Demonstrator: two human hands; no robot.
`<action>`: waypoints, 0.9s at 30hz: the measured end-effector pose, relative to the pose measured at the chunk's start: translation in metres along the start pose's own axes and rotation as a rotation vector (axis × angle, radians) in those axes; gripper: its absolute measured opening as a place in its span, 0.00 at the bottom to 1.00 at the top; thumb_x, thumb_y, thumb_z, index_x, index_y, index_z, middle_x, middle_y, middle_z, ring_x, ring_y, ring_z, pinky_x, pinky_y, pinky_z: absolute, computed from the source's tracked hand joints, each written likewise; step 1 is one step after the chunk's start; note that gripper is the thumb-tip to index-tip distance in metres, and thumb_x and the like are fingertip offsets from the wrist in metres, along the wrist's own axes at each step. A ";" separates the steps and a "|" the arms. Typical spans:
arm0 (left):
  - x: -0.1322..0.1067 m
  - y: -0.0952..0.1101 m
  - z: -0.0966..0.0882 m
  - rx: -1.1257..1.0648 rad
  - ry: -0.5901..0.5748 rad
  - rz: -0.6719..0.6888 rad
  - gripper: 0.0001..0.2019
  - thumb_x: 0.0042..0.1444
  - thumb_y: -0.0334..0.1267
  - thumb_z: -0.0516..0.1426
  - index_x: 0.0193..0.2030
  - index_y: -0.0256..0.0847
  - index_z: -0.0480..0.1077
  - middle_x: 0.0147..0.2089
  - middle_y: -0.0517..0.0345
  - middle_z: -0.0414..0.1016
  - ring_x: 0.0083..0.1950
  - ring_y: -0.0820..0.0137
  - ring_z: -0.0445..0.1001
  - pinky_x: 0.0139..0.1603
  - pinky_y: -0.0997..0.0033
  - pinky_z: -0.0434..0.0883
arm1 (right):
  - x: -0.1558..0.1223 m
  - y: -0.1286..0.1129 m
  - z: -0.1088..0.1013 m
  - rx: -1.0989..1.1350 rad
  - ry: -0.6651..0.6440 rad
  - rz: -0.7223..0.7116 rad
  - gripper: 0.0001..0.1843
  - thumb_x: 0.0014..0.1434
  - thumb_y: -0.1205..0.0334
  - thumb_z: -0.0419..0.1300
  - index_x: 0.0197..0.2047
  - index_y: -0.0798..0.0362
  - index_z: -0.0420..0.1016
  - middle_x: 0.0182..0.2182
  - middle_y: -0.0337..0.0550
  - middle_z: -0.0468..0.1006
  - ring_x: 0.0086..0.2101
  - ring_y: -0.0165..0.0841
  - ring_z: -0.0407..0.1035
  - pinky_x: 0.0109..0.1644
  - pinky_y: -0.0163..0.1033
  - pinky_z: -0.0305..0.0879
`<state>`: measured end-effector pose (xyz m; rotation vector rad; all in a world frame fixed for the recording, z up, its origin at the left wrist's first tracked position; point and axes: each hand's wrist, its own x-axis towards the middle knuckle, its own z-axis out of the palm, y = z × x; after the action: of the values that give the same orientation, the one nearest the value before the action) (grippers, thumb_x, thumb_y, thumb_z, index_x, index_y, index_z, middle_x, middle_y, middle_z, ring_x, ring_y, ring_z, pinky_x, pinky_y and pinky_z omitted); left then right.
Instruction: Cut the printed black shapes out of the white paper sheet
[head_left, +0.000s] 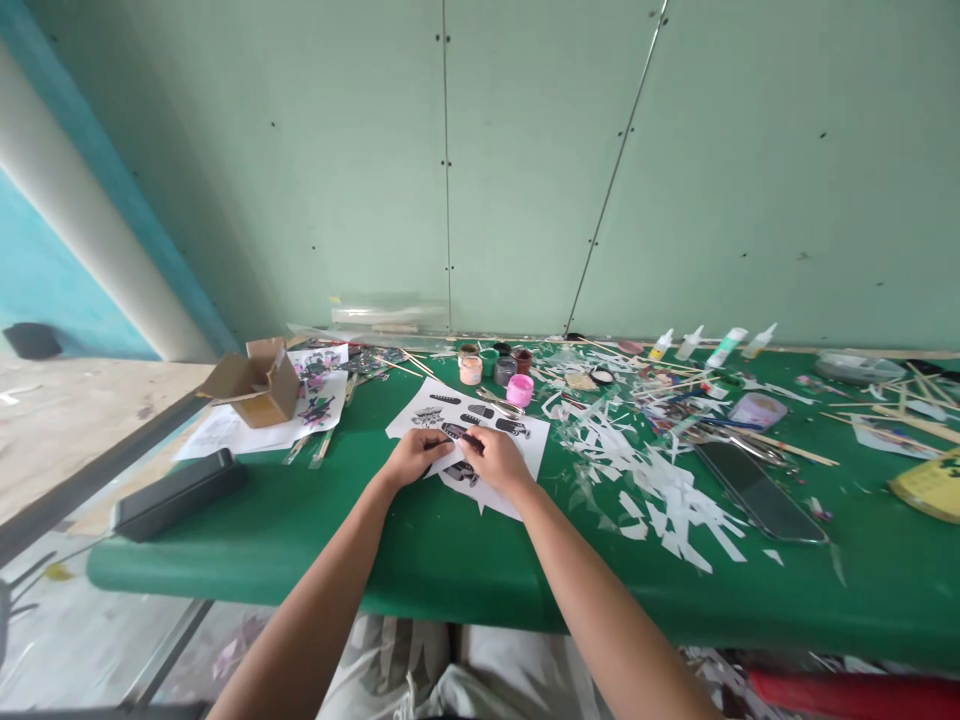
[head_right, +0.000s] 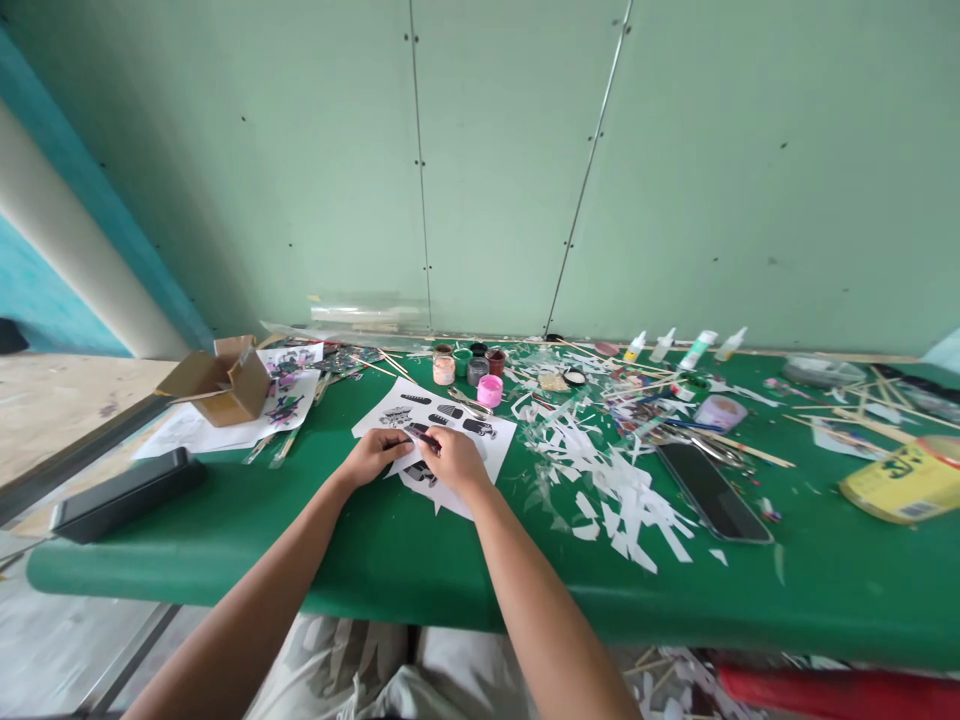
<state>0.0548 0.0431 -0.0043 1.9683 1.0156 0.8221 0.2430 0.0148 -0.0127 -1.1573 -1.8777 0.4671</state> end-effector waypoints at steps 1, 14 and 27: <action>0.001 0.000 0.000 -0.001 -0.003 0.001 0.21 0.53 0.56 0.58 0.26 0.37 0.70 0.22 0.62 0.65 0.26 0.73 0.60 0.28 0.72 0.60 | 0.000 0.000 0.000 -0.003 -0.002 0.000 0.11 0.59 0.56 0.53 0.28 0.48 0.70 0.24 0.40 0.76 0.26 0.34 0.68 0.31 0.36 0.59; 0.001 -0.003 0.000 0.006 0.022 0.001 0.21 0.53 0.56 0.57 0.27 0.38 0.71 0.22 0.61 0.65 0.27 0.72 0.60 0.28 0.71 0.58 | 0.001 -0.001 0.004 -0.022 0.031 -0.002 0.10 0.59 0.57 0.52 0.29 0.48 0.69 0.24 0.40 0.76 0.26 0.35 0.68 0.31 0.36 0.60; 0.001 -0.009 0.000 -0.063 0.073 -0.024 0.21 0.52 0.56 0.58 0.28 0.37 0.71 0.25 0.59 0.69 0.27 0.71 0.63 0.28 0.71 0.61 | 0.006 0.014 -0.008 0.063 0.292 0.084 0.15 0.59 0.49 0.49 0.26 0.48 0.64 0.23 0.42 0.72 0.27 0.36 0.67 0.34 0.38 0.62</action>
<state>0.0521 0.0472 -0.0113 1.8822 1.0408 0.9073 0.2562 0.0259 -0.0146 -1.1958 -1.5581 0.3776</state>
